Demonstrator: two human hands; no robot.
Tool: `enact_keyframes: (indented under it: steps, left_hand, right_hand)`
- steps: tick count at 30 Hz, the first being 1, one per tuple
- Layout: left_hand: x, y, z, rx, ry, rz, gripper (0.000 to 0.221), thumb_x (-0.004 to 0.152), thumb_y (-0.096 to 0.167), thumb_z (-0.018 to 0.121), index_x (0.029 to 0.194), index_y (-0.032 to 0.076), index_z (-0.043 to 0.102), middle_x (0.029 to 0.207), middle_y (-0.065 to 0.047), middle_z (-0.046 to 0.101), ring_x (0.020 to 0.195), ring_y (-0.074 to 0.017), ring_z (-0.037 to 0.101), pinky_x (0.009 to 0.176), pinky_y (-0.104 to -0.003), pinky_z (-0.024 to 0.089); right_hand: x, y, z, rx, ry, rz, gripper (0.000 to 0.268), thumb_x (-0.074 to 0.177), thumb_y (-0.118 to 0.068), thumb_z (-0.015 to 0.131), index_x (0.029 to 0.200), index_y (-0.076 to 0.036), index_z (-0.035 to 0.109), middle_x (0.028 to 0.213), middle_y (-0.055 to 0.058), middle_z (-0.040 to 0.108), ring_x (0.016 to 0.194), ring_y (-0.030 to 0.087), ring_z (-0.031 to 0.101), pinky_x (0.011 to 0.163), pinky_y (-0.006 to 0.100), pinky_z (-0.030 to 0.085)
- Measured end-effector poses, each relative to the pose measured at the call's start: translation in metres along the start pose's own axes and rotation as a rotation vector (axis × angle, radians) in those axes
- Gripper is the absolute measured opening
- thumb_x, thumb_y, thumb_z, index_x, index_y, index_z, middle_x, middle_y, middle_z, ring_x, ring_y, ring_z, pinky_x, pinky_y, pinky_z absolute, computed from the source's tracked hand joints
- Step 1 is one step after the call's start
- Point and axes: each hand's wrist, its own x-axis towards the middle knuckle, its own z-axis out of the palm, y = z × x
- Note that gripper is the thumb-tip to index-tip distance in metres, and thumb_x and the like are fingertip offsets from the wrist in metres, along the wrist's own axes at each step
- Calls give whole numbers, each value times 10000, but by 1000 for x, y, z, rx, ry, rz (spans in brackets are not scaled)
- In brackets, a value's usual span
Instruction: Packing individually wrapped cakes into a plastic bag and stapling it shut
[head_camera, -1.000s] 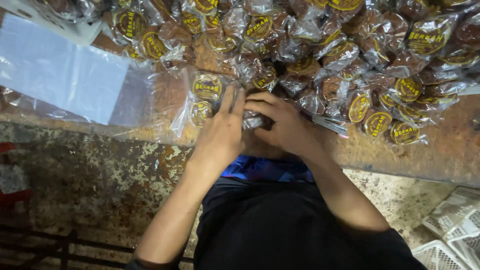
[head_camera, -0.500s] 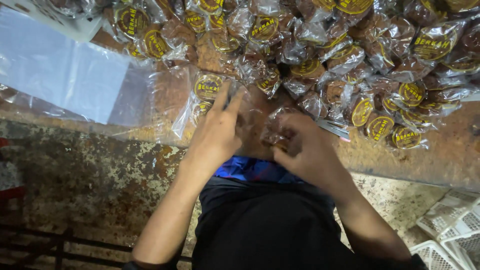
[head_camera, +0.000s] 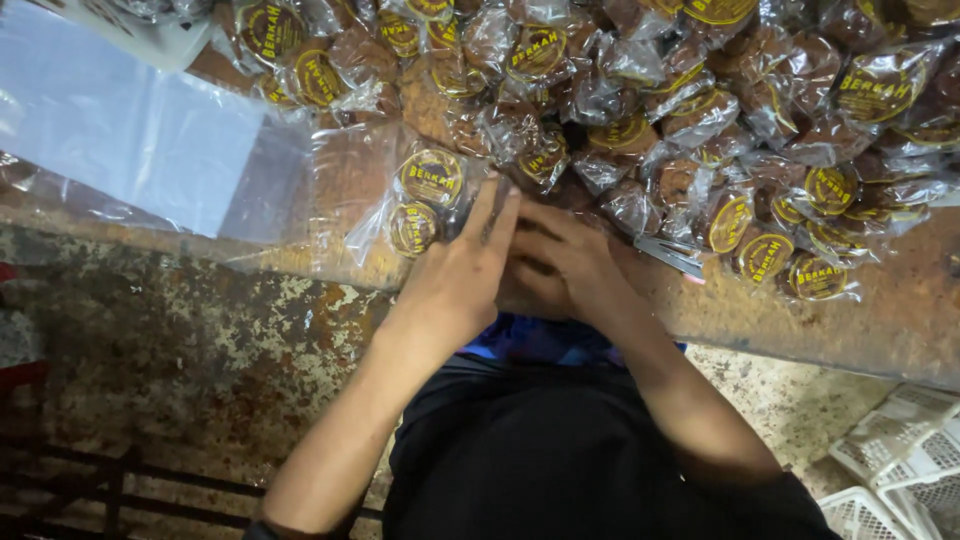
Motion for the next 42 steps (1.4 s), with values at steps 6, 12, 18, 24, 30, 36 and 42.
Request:
enact_keyframes:
  steps: [6,12,18,24,30,36,42]
  left_hand:
    - [-5,2,-12,-47,60,-69,895,709,-162,565,1558,-9,327,1704,-161,125,919,-672,624,815,-708,560]
    - [6,-16,0,-161,203,-69,536,761,-56,636,1294,-67,579,1646,-147,316,935,-663,621,846,-713,539]
    - [3,-7,-5,-156,66,-148,763,747,-44,674,1478,80,496,1622,-131,248,1036,-655,591,891,-749,522]
    - [1,1,-10,-75,69,-11,886,655,-164,603,1507,12,429,1667,-109,272,960,-621,643,862,-675,566]
    - [-7,20,1,-1,115,31,881,647,-237,542,1500,-93,378,1656,-200,280,888,-631,657,756,-685,588]
    - [8,5,36,45,220,152,833,730,-169,529,1526,-108,292,1665,-216,223,754,-579,689,667,-638,609]
    - [18,13,73,296,317,275,748,777,-26,600,1489,-88,379,1614,-212,269,678,-461,728,566,-528,642]
  right_hand:
    - [-6,-4,9,-386,462,184,390,831,-250,902,1166,-104,768,1149,97,744,1026,299,744,849,391,610]
    - [-20,-20,-16,-423,474,144,620,736,-311,970,1247,-67,720,1218,76,696,1057,274,732,867,343,616]
    - [-6,-22,-34,251,229,147,556,651,-83,919,1143,40,691,1164,200,704,1087,367,713,931,428,557]
    - [7,-13,-11,45,189,27,354,813,-39,818,1146,35,724,1192,206,727,1107,400,713,951,477,566]
    - [12,-17,26,-331,57,775,439,867,-431,737,1246,-235,637,1138,76,703,1137,298,659,1062,478,487]
    - [-19,10,26,-22,259,719,289,875,-256,774,1156,-192,754,1066,119,768,1056,337,708,859,498,560]
    - [-43,17,19,332,127,862,285,942,-188,635,1195,-103,735,1147,132,722,1100,296,685,958,421,535]
